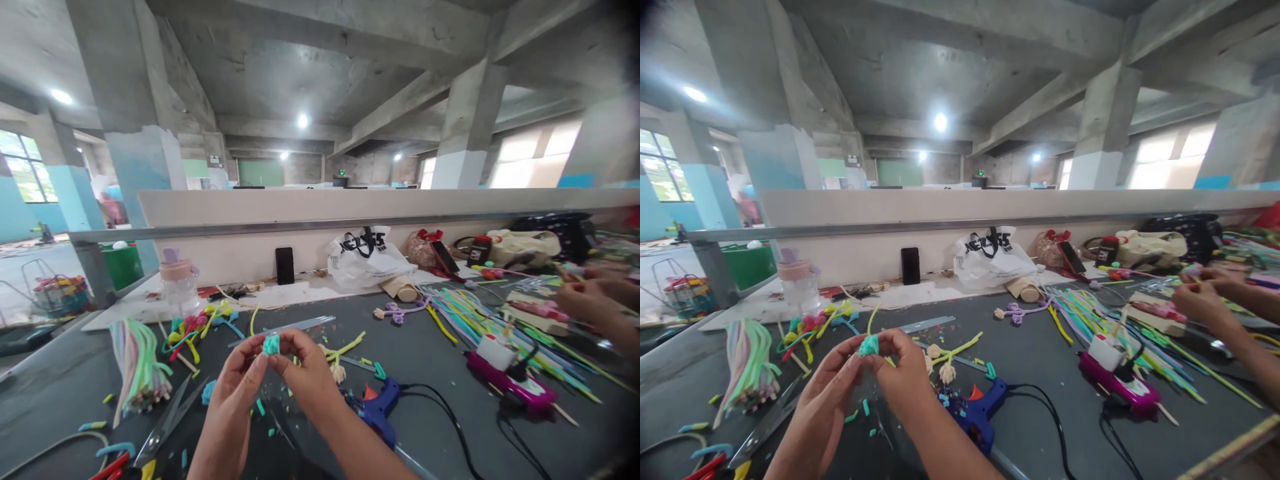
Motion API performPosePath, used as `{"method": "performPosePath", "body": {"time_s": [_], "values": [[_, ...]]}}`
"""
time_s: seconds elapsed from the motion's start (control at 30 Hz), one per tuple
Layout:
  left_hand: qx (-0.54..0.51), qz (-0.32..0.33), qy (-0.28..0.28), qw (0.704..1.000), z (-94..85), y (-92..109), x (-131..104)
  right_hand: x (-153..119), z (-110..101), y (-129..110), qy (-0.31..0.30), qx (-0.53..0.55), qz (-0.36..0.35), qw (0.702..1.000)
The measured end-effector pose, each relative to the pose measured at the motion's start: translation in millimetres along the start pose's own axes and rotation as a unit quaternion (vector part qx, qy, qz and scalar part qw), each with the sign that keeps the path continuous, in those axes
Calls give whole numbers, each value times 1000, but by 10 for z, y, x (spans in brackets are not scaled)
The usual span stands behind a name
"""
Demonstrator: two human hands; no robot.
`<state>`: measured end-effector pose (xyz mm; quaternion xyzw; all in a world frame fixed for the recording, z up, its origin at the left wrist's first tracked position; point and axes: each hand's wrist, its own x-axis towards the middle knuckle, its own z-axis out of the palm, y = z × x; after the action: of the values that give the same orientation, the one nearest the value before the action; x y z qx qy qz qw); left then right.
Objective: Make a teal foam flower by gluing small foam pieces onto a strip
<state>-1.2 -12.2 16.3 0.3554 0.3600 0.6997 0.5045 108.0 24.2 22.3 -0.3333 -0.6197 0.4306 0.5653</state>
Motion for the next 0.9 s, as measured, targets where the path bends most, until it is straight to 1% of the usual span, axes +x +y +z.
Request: {"method": "performPosePath", "body": {"time_s": [0.1, 0.17, 0.23, 0.27, 0.33, 0.4, 0.57, 0.7, 0.9], "values": [[-3, -28, -27, 999, -4, -13, -9, -38, -2, 40, -8, -36, 23, 999], [-8, -52, -29, 998, -22, -31, 4, -70, -24, 54, -17, -32, 46, 998], [-24, -74, -27, 997, -40, -42, 22, -93, -56, 62, -39, 13, 72, 997], [-36, -81, -22, 996, -45, -43, 30, -100, -73, 63, -59, 50, 86, 993], [-64, -83, -6, 994, -50, -37, 40, -103, -106, 64, -101, 126, 117, 980], [-88, -81, 2, 993, -48, -29, 43, -103, -132, 62, -127, 172, 147, 966], [-91, -99, -47, 990, -50, -24, 43, -118, -163, 67, -177, 195, 205, 943], [-79, -107, -68, 989, -56, -16, 44, -127, -182, 60, -186, 211, 245, 928], [-56, -130, -96, 985, -49, -6, 36, -128, -180, 80, -193, 196, 285, 918]]}}
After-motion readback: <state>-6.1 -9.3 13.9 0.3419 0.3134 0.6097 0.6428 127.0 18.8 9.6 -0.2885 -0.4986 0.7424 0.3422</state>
